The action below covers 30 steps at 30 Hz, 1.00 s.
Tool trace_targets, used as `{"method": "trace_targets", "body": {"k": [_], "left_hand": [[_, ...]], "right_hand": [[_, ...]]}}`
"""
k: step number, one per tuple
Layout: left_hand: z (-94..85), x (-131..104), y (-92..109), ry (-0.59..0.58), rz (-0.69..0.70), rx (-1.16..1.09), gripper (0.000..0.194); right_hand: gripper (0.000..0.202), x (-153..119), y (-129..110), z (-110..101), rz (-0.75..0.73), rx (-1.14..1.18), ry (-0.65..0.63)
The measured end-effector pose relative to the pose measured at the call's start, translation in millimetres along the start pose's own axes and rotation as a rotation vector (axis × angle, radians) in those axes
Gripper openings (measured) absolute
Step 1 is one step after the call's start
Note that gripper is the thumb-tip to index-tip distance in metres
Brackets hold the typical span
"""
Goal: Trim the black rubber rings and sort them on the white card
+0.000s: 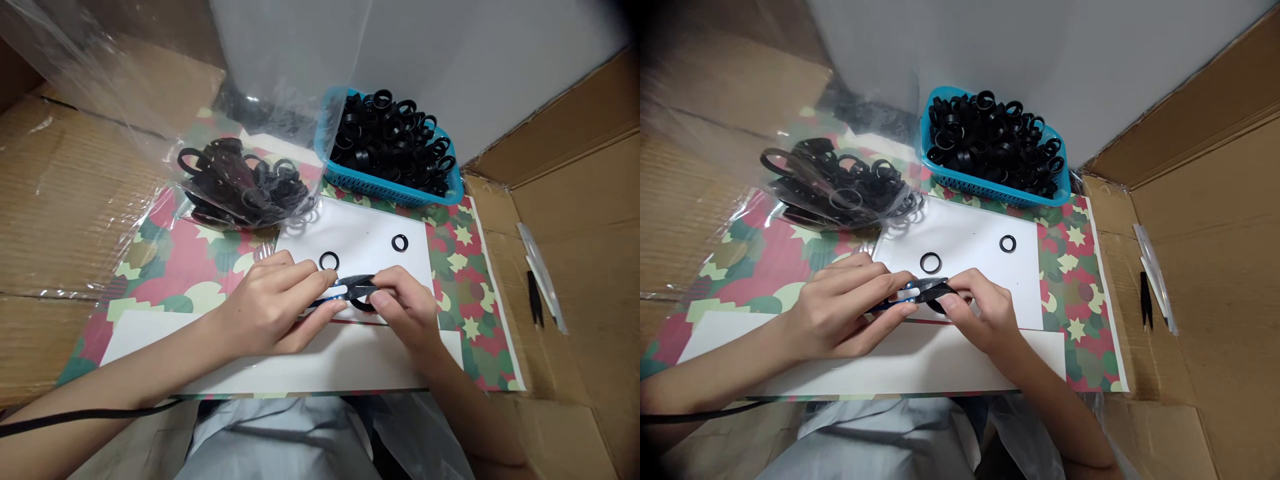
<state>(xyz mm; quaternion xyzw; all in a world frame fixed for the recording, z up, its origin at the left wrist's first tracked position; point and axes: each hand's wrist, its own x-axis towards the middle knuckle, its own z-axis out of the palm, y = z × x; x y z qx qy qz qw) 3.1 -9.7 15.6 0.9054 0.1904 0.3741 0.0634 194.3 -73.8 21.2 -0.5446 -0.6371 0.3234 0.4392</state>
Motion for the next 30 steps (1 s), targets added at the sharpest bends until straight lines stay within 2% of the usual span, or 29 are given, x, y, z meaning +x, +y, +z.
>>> {"method": "trace_targets", "body": {"k": [5,13,23,30], "left_hand": [[0.7,-0.9,-0.1,0.015,0.027,0.002,0.016],[0.4,-0.3,1.2,0.005,0.042,0.013,0.016],[-0.7,-1.8,-0.5,-0.015,0.041,0.005,0.016],[-1.1,-2.2,-0.6,-0.024,0.031,-0.009,0.015]], "right_hand": [[0.010,-4.2,2.7,-2.3,0.242,0.327,-0.087],[0.019,-5.6,6.8,-2.2,0.347,0.500,-0.140],[0.025,-6.0,7.4,-3.2,0.296,0.475,-0.208],[0.018,-5.6,5.6,-1.8,0.228,0.465,-0.214]]}}
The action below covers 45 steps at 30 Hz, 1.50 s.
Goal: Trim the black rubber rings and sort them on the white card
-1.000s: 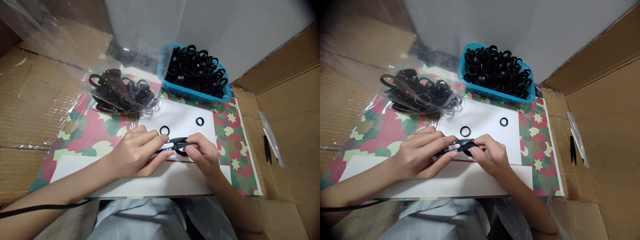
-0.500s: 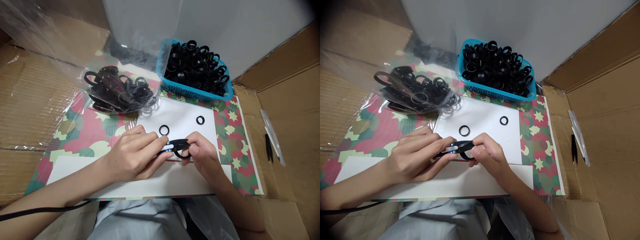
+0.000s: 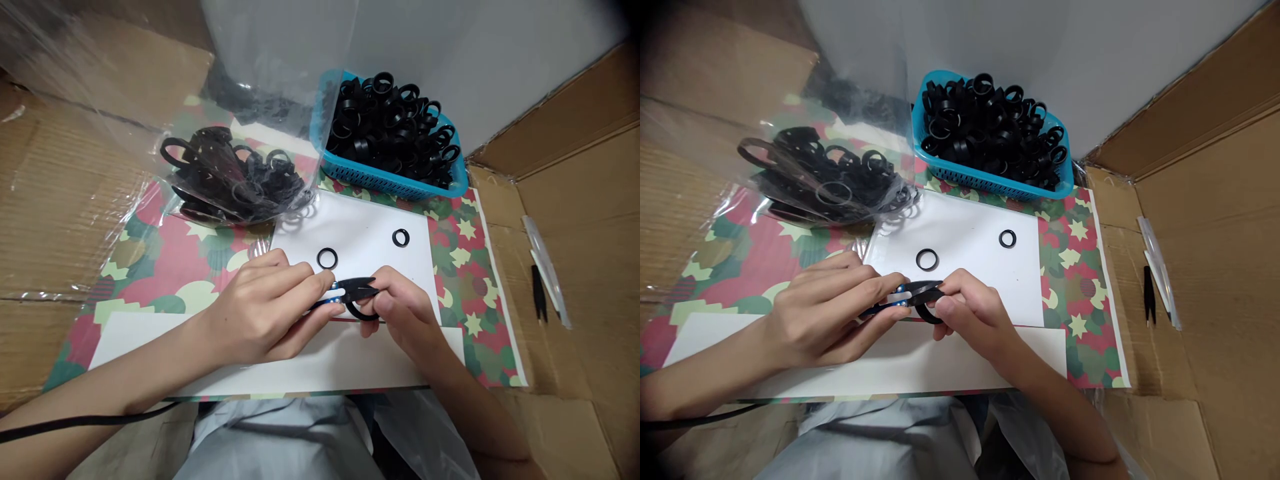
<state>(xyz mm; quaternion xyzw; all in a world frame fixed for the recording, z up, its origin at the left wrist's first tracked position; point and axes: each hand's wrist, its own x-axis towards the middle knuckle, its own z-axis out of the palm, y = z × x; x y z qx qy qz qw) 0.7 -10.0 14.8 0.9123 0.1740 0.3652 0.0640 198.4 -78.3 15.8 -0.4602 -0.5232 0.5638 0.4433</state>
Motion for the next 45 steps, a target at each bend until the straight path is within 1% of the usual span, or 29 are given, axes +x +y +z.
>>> {"method": "trace_targets", "body": {"k": [9,14,17,21,28,32,34,41,45], "left_hand": [[-0.3,1.3,-0.5,-0.009,-0.035,-0.059,0.013],[-2.4,4.0,0.0,-0.026,-0.053,-0.114,0.011],[-3.0,4.0,-0.2,-0.045,-0.064,-0.131,0.012],[-3.2,3.5,-0.5,-0.053,-0.057,-0.126,0.011],[-2.4,3.8,-1.2,-0.040,-0.021,-0.088,0.010],[-2.9,4.2,-1.0,-0.046,-0.013,-0.087,0.008],[-3.7,4.5,-0.9,-0.057,-0.018,-0.088,0.008],[-5.1,5.7,-0.3,-0.120,-0.041,-0.122,0.011],[-5.1,5.4,-1.2,-0.118,-0.072,-0.191,0.012]], "right_hand": [[0.021,-2.0,-4.9,0.4,-0.020,-0.192,0.021],[0.016,-2.9,-5.4,-1.8,-0.079,-0.263,0.028],[0.016,-3.6,-5.5,-1.9,-0.089,-0.302,0.036],[0.018,-3.6,-6.5,-1.6,-0.075,-0.328,0.033],[0.016,-1.5,-8.6,-2.0,-0.079,-0.362,0.030],[0.017,-1.4,-9.7,-3.4,-0.053,-0.388,0.033],[0.017,-1.4,-10.3,-4.2,-0.045,-0.401,0.028],[0.019,0.1,-12.1,-4.3,-0.084,-0.476,0.016],[0.018,2.0,-11.5,-5.8,-0.093,-0.495,0.016]]}}
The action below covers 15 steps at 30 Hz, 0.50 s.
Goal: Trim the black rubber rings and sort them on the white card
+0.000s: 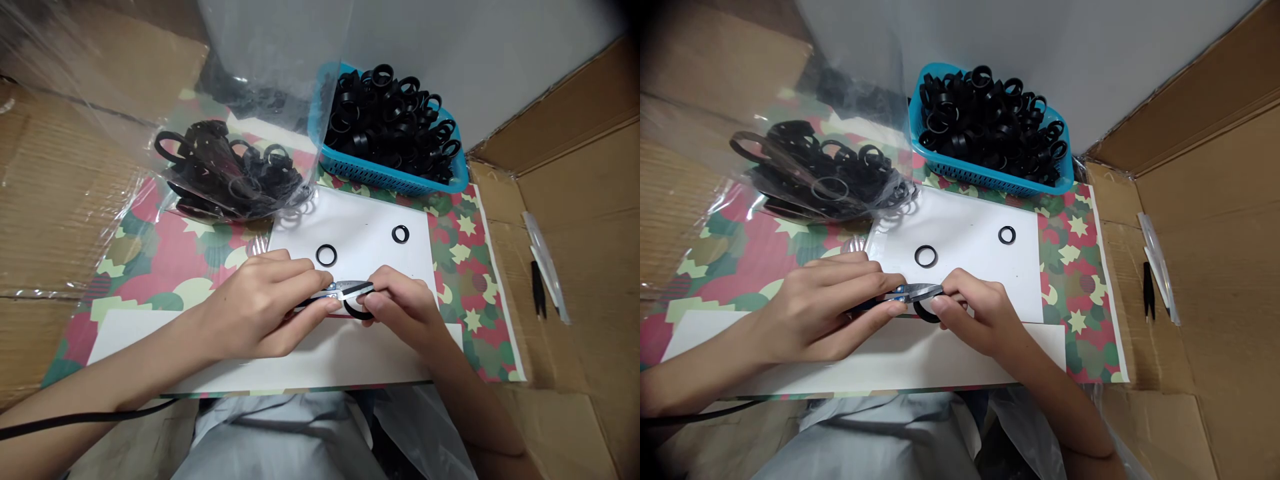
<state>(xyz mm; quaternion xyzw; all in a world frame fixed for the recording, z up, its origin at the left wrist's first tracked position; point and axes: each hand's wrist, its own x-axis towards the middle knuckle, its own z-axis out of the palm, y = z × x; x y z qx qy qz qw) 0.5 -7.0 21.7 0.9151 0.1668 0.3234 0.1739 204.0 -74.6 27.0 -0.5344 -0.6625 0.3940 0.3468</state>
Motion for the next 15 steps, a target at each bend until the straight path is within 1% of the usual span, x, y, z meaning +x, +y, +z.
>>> {"method": "trace_targets", "body": {"k": [5,7,10,15], "left_hand": [[-6.9,1.8,-3.2,0.058,-0.051,-0.005,0.013],[-10.1,2.8,-4.9,0.096,-0.079,0.023,0.012],[-12.3,3.6,-6.7,0.130,-0.107,0.050,0.011],[-9.5,2.3,-5.0,0.069,-0.047,0.078,0.012]], "right_hand": [[0.017,1.4,2.2,-2.0,-0.008,0.023,-0.007],[0.017,1.3,2.0,-2.3,-0.002,0.018,0.007],[0.017,1.4,1.2,-2.2,-0.041,-0.013,0.051],[0.015,2.1,1.3,-1.3,-0.114,-0.010,0.120]]}}
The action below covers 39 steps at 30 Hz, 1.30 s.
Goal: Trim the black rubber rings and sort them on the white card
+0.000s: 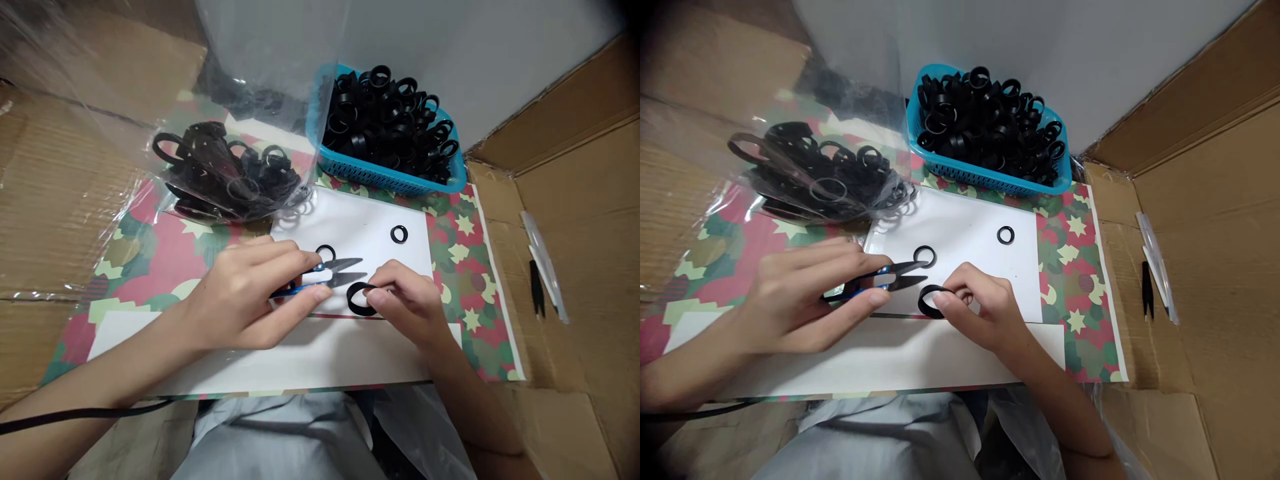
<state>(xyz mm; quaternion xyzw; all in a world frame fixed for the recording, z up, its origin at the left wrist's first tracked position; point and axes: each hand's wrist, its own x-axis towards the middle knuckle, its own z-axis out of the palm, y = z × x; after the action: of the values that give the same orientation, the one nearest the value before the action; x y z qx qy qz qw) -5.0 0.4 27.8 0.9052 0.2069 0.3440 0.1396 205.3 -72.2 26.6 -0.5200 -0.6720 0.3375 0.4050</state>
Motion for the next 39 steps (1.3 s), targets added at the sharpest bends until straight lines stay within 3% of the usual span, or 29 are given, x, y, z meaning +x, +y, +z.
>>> {"method": "trace_targets", "body": {"k": [8,39], "left_hand": [[6.1,-5.8,2.1,-0.001,0.150,0.077,0.018],[8.4,-6.1,5.0,-0.025,0.112,-0.036,0.015]], "right_hand": [[0.014,-4.3,4.2,1.0,-0.028,0.153,0.073],[0.011,-3.1,2.0,7.0,-0.078,0.148,0.064]]}}
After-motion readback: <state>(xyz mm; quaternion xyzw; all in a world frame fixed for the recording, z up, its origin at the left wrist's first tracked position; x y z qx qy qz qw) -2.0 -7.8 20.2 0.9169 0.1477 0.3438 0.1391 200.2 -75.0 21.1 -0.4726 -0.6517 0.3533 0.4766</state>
